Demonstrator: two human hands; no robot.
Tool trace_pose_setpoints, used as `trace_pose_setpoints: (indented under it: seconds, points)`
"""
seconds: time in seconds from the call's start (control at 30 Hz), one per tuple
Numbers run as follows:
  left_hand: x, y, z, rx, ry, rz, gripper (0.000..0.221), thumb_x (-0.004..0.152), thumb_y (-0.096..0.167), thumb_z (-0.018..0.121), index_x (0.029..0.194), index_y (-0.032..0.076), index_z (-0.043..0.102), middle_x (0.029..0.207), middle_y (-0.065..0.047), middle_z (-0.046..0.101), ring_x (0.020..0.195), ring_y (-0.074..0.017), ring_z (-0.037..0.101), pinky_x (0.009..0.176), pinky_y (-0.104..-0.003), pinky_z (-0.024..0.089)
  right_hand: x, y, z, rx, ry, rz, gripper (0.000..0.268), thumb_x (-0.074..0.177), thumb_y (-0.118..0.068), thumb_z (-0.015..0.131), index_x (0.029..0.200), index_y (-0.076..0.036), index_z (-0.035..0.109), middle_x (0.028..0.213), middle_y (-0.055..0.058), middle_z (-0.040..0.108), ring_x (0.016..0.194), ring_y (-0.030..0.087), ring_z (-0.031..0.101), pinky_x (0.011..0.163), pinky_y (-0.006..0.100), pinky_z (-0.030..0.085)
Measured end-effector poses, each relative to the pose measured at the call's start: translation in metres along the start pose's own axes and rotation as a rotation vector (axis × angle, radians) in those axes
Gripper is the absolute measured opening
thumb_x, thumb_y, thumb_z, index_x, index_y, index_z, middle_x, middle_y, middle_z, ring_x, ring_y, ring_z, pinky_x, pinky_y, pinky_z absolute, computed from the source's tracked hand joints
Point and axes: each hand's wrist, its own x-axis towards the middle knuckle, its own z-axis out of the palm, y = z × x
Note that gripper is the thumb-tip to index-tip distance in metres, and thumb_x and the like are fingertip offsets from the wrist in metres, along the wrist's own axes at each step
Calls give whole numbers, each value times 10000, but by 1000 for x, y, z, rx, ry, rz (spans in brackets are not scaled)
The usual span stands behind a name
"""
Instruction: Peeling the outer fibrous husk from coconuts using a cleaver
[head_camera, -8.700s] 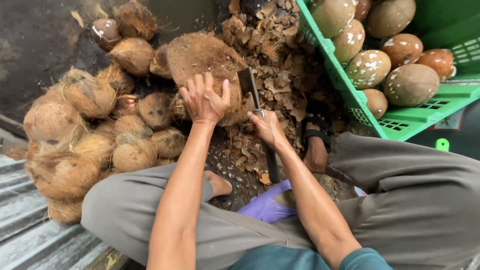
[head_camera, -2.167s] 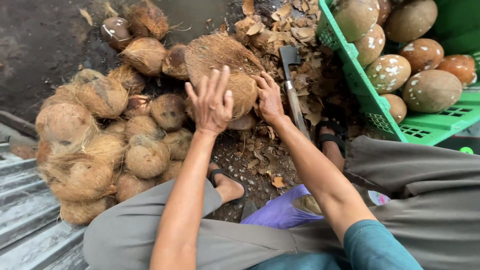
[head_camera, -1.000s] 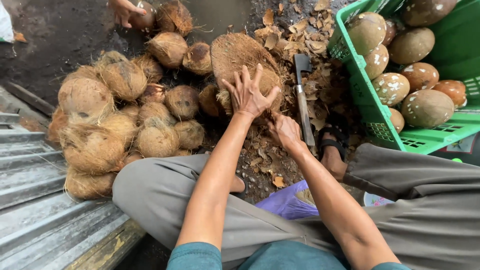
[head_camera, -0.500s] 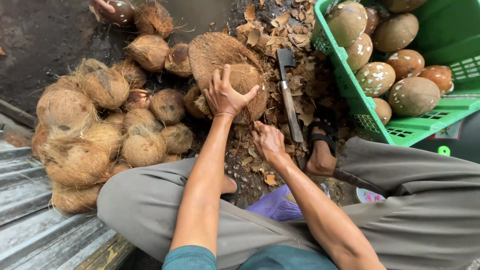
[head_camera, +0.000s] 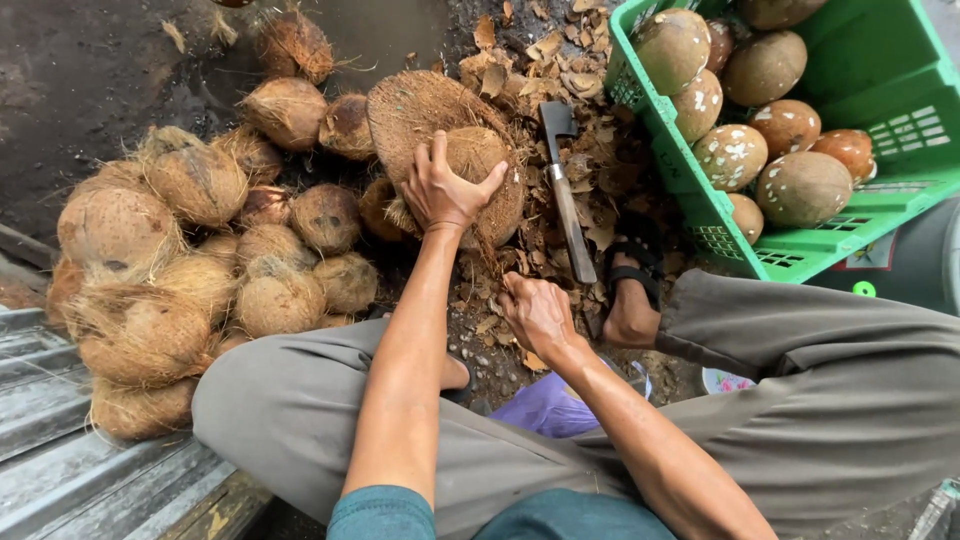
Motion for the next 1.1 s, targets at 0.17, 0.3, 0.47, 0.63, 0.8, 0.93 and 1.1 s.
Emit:
trace_pose_setpoints:
  seconds: [0.17, 0.3, 0.47, 0.63, 0.8, 0.93, 1.1]
  points:
    - [1, -1, -3, 1, 8, -39, 934, 596, 717, 805, 1312, 169, 564, 1191, -205, 613, 1072, -441, 668, 853, -557, 546, -4, 5, -11, 61, 14, 42, 316, 922, -381, 557, 784, -97, 552, 696, 221, 645, 750, 465, 683, 692, 533, 512]
    - [4, -1, 1, -19, -18, -45, 930, 591, 709, 799, 1306, 158, 575, 1168, -206, 611, 1059, -461, 662, 846, -570, 548, -10, -2, -14, 14, 4, -15, 297, 912, -354, 560, 775, -93, 536, 677, 235, 621, 741, 478, 669, 675, 549, 481]
    - [-5, 11, 7, -11, -52, -89, 967, 595, 698, 793, 1352, 160, 525, 1279, -243, 570, 1139, -497, 621, 891, -605, 526, -33, 4, -3, -60, -63, -32, 284, 901, -361, 552, 758, -117, 549, 663, 200, 626, 736, 435, 688, 678, 513, 514]
    - [-10, 9, 8, -18, -91, -82, 943, 639, 690, 783, 1369, 164, 505, 1332, -270, 528, 1169, -491, 605, 885, -589, 536, -89, 12, -39, -121, -119, -1, 279, 895, -400, 552, 764, -157, 583, 680, 184, 649, 779, 428, 691, 685, 502, 537]
    - [-15, -14, 39, 97, -138, -21, 1152, 600, 852, 696, 1497, 198, 391, 1529, -235, 391, 1318, -485, 474, 1047, -709, 364, -134, 73, -61, -381, -211, 147, 282, 942, -493, 511, 934, -242, 640, 884, 102, 751, 899, 403, 676, 729, 518, 464]
    - [-29, -21, 37, 171, -224, 19, 1177, 642, 907, 630, 1551, 244, 286, 1606, -205, 307, 1421, -473, 361, 1111, -681, 318, -136, 73, -101, -452, -225, 177, 358, 968, -512, 448, 893, -175, 545, 856, 160, 740, 914, 485, 604, 707, 523, 420]
    - [-36, -29, 37, 200, -169, 94, 1160, 650, 962, 521, 1547, 255, 315, 1588, -220, 345, 1387, -407, 451, 1103, -627, 372, -119, 86, -129, -688, -252, 22, 280, 943, -507, 532, 1032, -252, 462, 773, 65, 730, 835, 430, 631, 625, 492, 425]
